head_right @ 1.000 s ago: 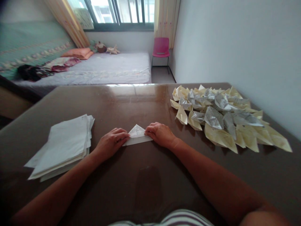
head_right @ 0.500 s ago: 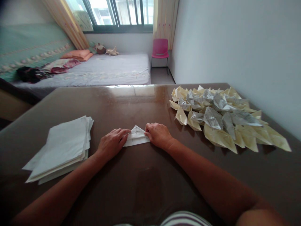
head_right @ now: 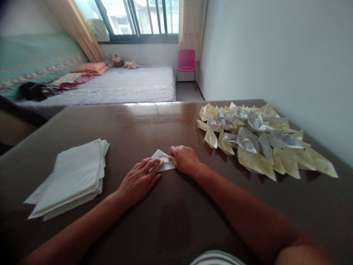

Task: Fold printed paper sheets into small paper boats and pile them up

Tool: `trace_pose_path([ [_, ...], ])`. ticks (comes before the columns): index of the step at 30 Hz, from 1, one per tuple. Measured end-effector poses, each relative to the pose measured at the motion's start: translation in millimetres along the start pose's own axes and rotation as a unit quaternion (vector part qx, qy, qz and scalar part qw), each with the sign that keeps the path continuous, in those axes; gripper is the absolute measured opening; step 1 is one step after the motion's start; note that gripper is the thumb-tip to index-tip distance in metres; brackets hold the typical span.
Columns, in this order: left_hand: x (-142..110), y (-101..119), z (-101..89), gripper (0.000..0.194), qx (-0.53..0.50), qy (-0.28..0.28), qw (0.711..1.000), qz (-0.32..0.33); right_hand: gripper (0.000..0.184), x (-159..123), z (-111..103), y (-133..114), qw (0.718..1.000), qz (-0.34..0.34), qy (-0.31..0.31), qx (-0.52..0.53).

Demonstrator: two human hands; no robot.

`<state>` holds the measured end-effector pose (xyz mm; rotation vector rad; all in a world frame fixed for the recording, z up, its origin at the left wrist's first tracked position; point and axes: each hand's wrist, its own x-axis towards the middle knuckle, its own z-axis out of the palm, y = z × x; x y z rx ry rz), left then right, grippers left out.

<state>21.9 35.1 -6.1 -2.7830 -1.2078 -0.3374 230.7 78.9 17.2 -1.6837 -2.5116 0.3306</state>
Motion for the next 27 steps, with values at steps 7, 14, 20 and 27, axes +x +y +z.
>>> trace_pose_path([
  [7, -0.9, -1.0, -1.9, 0.039, -0.01, -0.017, 1.0, -0.023, 0.017, -5.4, -4.6, -2.3, 0.999, -0.019, 0.032, -0.026],
  [14, -1.4, -0.4, 1.6, 0.038, -0.002, -0.003, 1.0, -0.018, 0.034, -31.8, -9.7, -35.3, 0.987, -0.095, -0.022, -0.125],
  [20, -3.6, -2.7, -0.2, 0.035, 0.012, 0.006, 1.0, -0.008, 0.047, -36.5, -4.3, -39.4, 0.981, -0.045, -0.101, -0.158],
  [27, -9.9, -7.6, -9.0, 0.03, 0.075, -0.008, 0.997, -0.02, 0.051, -37.7, -6.1, -34.7, 0.975, -0.029, -0.134, -0.172],
])
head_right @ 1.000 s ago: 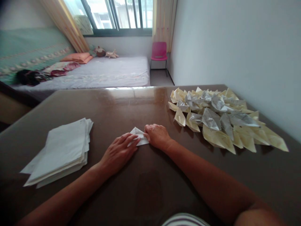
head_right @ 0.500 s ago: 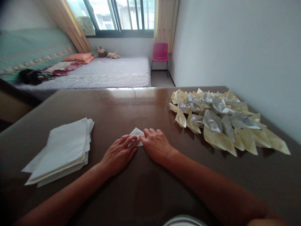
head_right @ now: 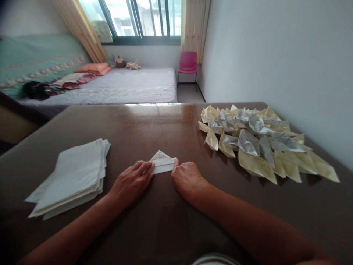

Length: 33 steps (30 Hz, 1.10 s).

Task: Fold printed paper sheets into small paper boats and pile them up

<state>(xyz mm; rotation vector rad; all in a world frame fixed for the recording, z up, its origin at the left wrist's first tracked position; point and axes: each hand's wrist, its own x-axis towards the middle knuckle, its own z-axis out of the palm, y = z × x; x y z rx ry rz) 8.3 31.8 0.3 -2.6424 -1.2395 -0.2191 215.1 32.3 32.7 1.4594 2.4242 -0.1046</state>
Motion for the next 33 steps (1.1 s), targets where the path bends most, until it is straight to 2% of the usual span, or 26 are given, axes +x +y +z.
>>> trace_pose_path([
  [6, -6.5, -5.9, -10.2, 0.022, 0.068, 0.004, 0.997, -0.029, 0.047, 0.9, -3.7, 2.7, 1.0, 0.004, 0.006, 0.01],
  [10, -6.1, -12.9, -8.4, 0.02, 0.066, 0.041, 0.997, -0.026, 0.024, 12.9, -6.4, 14.2, 0.99, 0.017, 0.131, 0.045],
  [13, -3.0, -16.4, -5.9, 0.024, 0.038, 0.061, 0.997, -0.02, 0.027, 26.3, 0.4, 22.7, 0.975, 0.021, 0.19, 0.111],
  [15, -1.1, -17.0, -4.8, 0.024, 0.027, 0.067, 0.997, -0.02, 0.029, 33.6, 7.6, 26.2, 0.966, 0.013, 0.196, 0.169],
  [19, 0.2, -16.3, -3.6, 0.022, 0.038, 0.06, 0.997, -0.025, 0.02, 39.2, 17.3, 26.4, 0.949, 0.001, 0.191, 0.249],
  [22, -0.3, -16.0, -3.3, 0.022, 0.042, 0.053, 0.997, -0.029, 0.017, 36.8, 16.0, 22.7, 0.949, 0.008, 0.18, 0.259],
  [25, -0.5, -16.3, -2.9, 0.021, 0.041, 0.049, 0.997, -0.031, 0.025, 34.0, 11.2, 21.2, 0.956, 0.037, 0.167, 0.24],
  [27, -0.6, -16.5, -2.2, 0.021, 0.041, 0.048, 0.997, -0.033, 0.029, 34.1, 9.0, 23.2, 0.96, 0.052, 0.137, 0.241],
  [30, -0.6, -17.0, -1.0, 0.022, 0.037, 0.044, 0.998, -0.036, 0.022, 36.9, 8.4, 28.8, 0.957, 0.046, 0.099, 0.27],
  [33, 0.1, -16.6, -2.3, 0.017, 0.016, 0.07, 0.997, -0.041, 0.014, 37.8, 7.0, 31.3, 0.932, 0.004, 0.138, 0.335],
])
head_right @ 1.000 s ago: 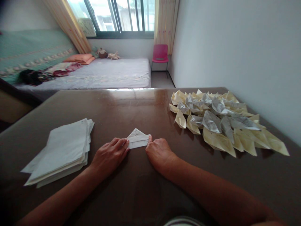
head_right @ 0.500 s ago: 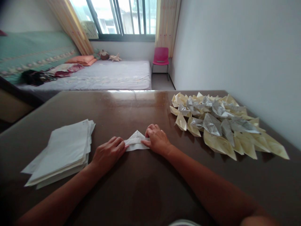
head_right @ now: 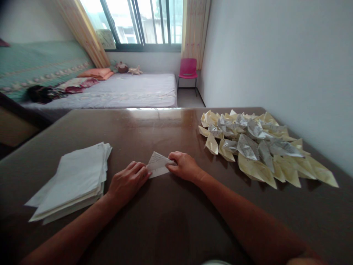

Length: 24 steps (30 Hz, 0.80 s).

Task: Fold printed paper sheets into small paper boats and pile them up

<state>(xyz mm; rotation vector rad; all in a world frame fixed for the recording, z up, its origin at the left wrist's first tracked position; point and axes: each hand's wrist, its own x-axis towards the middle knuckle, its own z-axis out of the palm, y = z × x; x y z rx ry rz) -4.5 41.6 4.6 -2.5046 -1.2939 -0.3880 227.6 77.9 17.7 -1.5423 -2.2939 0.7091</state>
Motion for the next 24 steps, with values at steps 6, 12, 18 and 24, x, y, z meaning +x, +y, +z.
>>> trace_pose_path([
  [6, 4.2, 7.8, -15.7, 0.042, -0.034, 0.154, 0.987, -0.006, 0.01, -16.3, -7.1, -25.7, 0.985, -0.12, 0.104, -0.071],
  [12, 6.5, 8.0, -29.9, 0.02, -0.187, 0.128, 0.974, 0.007, 0.018, -27.8, -1.8, -39.5, 0.956, -0.23, 0.16, -0.089],
  [18, 11.0, 8.4, -23.0, 0.007, -0.385, 0.154, 0.903, -0.112, 0.022, -16.2, 7.6, -21.2, 0.969, -0.191, 0.154, -0.016],
  [24, 7.1, -1.4, -11.0, 0.018, -0.235, 0.179, 0.953, -0.062, 0.023, -17.1, 3.0, -8.3, 0.949, -0.19, 0.179, -0.177],
])
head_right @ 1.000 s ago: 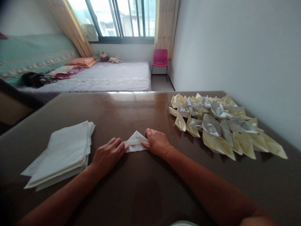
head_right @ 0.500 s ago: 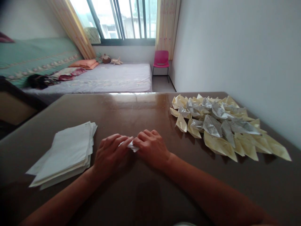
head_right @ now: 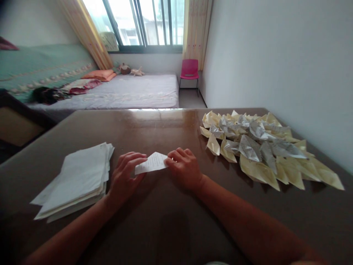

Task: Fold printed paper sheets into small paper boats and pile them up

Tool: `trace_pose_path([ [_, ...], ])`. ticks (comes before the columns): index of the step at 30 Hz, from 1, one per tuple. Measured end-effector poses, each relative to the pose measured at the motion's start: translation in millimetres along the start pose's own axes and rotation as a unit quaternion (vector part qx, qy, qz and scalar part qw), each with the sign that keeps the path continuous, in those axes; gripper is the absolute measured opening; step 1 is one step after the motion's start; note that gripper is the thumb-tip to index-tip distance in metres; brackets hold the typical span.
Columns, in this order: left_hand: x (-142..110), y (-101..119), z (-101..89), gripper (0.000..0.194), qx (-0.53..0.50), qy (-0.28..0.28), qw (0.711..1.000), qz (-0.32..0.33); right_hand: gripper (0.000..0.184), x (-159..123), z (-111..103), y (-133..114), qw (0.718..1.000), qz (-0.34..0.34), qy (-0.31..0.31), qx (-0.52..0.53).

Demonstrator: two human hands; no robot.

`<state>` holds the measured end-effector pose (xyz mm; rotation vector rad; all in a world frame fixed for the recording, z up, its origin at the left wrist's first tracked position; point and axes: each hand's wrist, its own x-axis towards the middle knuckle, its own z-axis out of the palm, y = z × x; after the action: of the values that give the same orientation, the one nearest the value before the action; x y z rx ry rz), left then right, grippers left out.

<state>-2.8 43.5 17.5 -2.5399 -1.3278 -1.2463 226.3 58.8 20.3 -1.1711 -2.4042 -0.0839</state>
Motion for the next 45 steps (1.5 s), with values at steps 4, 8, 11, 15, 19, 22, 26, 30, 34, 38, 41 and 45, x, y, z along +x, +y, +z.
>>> trace_pose_path([
  [4, -3.9, -7.5, 5.9, 0.023, 0.143, -0.115, 0.977, 0.109, 0.023, 3.4, 1.4, 3.0, 0.994, -0.031, -0.055, -0.087],
  [8, -5.1, -11.7, 13.9, 0.02, 0.164, -0.215, 0.954, 0.126, 0.017, 4.7, 5.1, 5.3, 0.986, -0.065, -0.125, -0.09],
  [11, -5.9, -14.9, 13.7, 0.02, 0.142, -0.241, 0.952, 0.121, 0.019, 1.1, 4.1, 12.2, 0.984, -0.076, -0.157, -0.042],
  [15, -6.5, -20.2, 8.8, 0.021, 0.094, -0.242, 0.963, 0.067, 0.024, -3.4, 3.1, 28.1, 0.983, -0.028, -0.166, 0.079],
  [19, -4.1, -28.4, 11.0, 0.024, 0.023, -0.237, 0.97, -0.05, 0.025, -2.8, 11.1, 38.5, 0.97, 0.076, -0.154, 0.174],
  [22, -0.7, -32.0, 16.8, 0.025, 0.002, -0.218, 0.968, -0.12, 0.023, -0.4, 17.2, 37.5, 0.965, 0.134, -0.146, 0.172],
  [26, 3.1, -29.5, 21.7, 0.026, 0.037, -0.224, 0.96, -0.161, 0.017, 2.6, 18.8, 30.3, 0.964, 0.18, -0.139, 0.141],
  [30, 4.0, -26.4, 22.5, 0.026, 0.07, -0.229, 0.959, -0.151, 0.016, 4.4, 18.7, 25.6, 0.967, 0.193, -0.13, 0.105],
  [34, 3.5, -25.2, 21.9, 0.025, 0.105, -0.241, 0.955, -0.14, 0.015, 5.1, 21.4, 24.6, 0.967, 0.201, -0.127, 0.087],
  [38, 3.4, -23.3, 21.5, 0.025, 0.133, -0.252, 0.951, -0.124, 0.015, 5.3, 22.8, 23.7, 0.97, 0.194, -0.126, 0.071],
  [41, 2.5, -21.3, 22.2, 0.027, 0.158, -0.256, 0.947, -0.11, 0.015, 5.9, 22.0, 22.7, 0.971, 0.191, -0.13, 0.06],
  [45, -0.2, -18.3, 22.9, 0.03, 0.2, -0.234, 0.95, -0.059, 0.014, 6.5, 21.2, 21.8, 0.971, 0.19, -0.138, 0.051],
])
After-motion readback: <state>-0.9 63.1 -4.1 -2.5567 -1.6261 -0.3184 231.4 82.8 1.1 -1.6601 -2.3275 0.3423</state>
